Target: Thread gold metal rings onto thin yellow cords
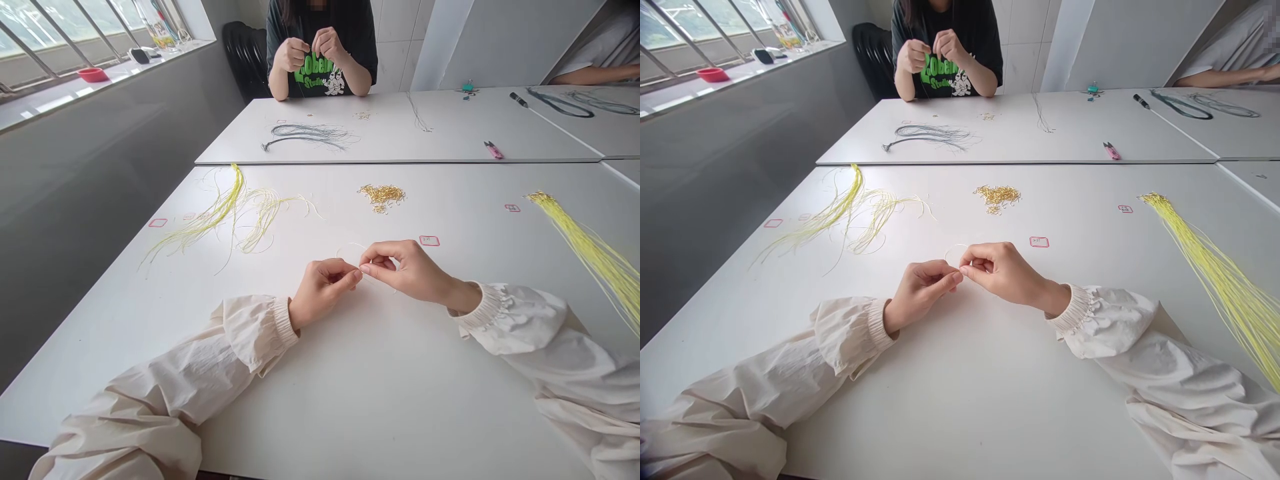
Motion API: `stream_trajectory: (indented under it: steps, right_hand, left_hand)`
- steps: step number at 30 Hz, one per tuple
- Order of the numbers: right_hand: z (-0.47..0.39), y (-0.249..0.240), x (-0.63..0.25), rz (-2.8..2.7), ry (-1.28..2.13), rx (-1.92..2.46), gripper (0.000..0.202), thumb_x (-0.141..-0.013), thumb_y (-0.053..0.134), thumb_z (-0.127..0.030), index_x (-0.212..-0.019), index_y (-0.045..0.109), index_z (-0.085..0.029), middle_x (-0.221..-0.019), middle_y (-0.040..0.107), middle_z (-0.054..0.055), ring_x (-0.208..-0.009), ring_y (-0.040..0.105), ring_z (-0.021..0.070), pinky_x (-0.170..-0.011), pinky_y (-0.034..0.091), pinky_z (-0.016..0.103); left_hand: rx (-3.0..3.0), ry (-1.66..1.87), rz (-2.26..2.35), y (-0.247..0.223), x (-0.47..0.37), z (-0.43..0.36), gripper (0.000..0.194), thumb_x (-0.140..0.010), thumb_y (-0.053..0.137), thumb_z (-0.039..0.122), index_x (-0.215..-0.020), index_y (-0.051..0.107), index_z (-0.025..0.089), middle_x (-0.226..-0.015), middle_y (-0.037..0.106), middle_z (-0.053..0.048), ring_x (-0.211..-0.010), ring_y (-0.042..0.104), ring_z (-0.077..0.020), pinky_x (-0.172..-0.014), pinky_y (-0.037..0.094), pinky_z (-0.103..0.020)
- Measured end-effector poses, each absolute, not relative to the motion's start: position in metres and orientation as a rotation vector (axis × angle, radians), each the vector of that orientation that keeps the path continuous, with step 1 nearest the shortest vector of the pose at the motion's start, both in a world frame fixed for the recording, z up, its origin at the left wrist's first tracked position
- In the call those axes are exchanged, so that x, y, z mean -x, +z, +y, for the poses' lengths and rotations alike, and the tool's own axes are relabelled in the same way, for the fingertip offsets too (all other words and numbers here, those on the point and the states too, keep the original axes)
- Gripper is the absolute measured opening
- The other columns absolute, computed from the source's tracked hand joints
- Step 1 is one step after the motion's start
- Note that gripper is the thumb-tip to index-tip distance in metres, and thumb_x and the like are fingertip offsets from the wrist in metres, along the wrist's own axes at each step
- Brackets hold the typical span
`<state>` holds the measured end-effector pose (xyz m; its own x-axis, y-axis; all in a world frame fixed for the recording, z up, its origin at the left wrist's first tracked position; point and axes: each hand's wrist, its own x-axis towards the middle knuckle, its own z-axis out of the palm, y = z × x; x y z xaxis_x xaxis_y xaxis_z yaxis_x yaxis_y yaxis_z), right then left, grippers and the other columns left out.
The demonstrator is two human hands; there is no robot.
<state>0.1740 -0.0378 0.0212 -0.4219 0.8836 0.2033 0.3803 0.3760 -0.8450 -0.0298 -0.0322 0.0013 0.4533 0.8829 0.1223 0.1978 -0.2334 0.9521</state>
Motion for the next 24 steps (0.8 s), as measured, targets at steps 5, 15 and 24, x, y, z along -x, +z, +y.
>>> stream_trajectory:
  steps: [5, 15, 24]
  right_hand:
    - [-0.0331, 0.0209, -0.1775, -1.859, 1.184, 1.150, 0.014, -0.088, 0.063, -0.028, -0.081, 0.069, -0.017, -0.060, 0.047, -0.002, -0.057, 0.038, 0.0097, -0.054, 0.033, 0.026]
    - [-0.0336, 0.0179, -0.1769, -1.767, 1.271, 1.095, 0.018, -0.088, 0.064, -0.033, -0.083, 0.067, -0.016, -0.058, 0.044, -0.004, -0.055, 0.035, 0.0091, -0.054, 0.032, 0.026]
    - [-0.0366, 0.0154, -0.1746, -1.751, 1.265, 1.092, 0.016, -0.089, 0.062, -0.031, -0.083, 0.065, -0.017, -0.057, 0.044, -0.005, -0.054, 0.037, 0.0091, -0.054, 0.034, 0.026]
  left_hand:
    - [-1.711, 0.849, 0.913, 0.0038, 0.0293, -0.0339, 0.029, -0.087, 0.065, 0.034, -0.067, 0.067, 0.014, -0.063, 0.061, -0.002, -0.054, 0.042, -0.0081, -0.051, 0.033, -0.023]
    - [-1.623, 0.844, 0.912, 0.0045, 0.0285, -0.0337, 0.033, -0.086, 0.066, 0.040, -0.067, 0.067, 0.013, -0.061, 0.060, -0.002, -0.051, 0.039, -0.0076, -0.049, 0.031, -0.023]
    - [-1.566, 0.907, 0.932, 0.0043, 0.0295, -0.0338, 0.028, -0.086, 0.067, 0.037, -0.073, 0.070, 0.013, -0.061, 0.059, -0.001, -0.053, 0.042, -0.0081, -0.051, 0.034, -0.023]
